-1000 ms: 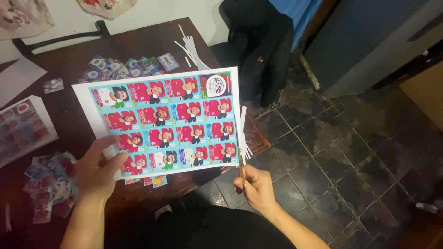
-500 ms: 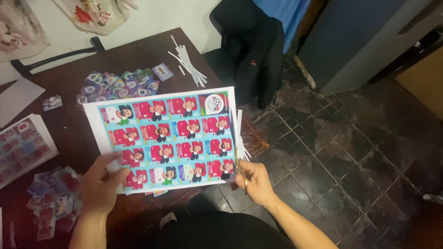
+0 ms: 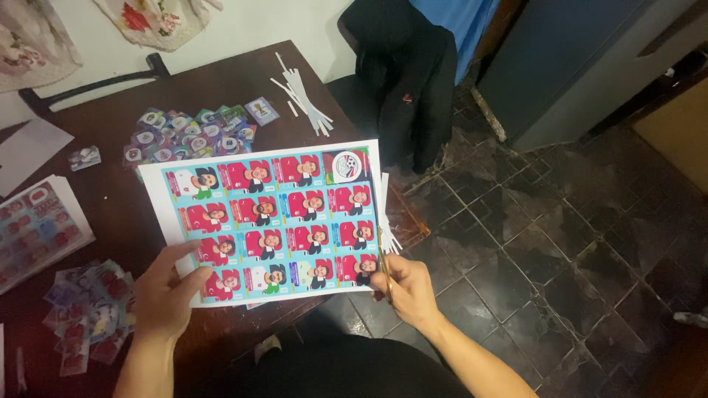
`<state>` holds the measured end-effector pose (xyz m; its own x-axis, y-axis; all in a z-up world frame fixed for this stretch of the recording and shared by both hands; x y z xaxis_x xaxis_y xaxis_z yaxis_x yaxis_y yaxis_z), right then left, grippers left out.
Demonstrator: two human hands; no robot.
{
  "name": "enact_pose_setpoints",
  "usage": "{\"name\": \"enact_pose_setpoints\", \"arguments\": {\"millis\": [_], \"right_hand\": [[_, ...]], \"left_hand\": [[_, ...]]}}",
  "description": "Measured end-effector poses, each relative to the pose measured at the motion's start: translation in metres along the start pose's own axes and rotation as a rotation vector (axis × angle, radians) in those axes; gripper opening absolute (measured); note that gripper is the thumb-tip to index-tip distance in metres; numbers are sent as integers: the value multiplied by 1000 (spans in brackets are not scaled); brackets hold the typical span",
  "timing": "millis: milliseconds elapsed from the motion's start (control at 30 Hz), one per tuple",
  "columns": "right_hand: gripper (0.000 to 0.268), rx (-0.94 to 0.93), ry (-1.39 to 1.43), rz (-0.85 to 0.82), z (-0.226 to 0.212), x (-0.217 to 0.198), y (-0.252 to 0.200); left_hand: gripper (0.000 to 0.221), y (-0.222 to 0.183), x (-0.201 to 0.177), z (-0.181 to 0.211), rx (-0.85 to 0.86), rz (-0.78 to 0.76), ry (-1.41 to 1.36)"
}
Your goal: Cutting strips of paper from a printed sheet of stickers using scissors.
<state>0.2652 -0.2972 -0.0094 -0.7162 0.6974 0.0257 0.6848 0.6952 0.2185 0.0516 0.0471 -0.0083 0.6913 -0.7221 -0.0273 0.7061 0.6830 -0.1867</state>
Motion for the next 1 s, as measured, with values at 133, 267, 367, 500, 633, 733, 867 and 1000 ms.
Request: {"name": "enact_pose_setpoints", "arguments": {"millis": [133,267,367,500,633,733,867,1000], "right_hand": [[36,14,52,19,6,1,-2],[33,51,54,43,5,2,-1],[33,64,45,32,11,1,-1],[34,38,47,6,11,1,2],[40,41,-29,0,16,-3,4],[44,-35,-158,-18,7,-4,8],[47,-54,-51,-19,-15,4,18],[49,-91,-116,-7,17,-13,10]], "left_hand": [[42,2,-4,-6,12,23,30],[42,1,-5,-3,19,20,26],[42,3,-9,-4,36,10,24],[43,5,-12,-6,44,22,71],[43,4,-10,-4,30,11,55],[44,4,-8,-5,2,15,72],[45,3,-6,-4,-5,22,83],[46,5,-11,-15,-6,21,99]]}}
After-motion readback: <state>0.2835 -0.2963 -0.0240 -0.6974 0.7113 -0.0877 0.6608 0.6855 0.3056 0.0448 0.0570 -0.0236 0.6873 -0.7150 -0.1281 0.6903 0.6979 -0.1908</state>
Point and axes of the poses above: each hand's wrist, its own y-axis towards the middle knuckle, its own x-axis out of the palm, z = x × y, the point moved 8 cm from there along y, towards the middle knuckle, and after that the axes turned 13 degrees about -x, right-handed, at the moved point
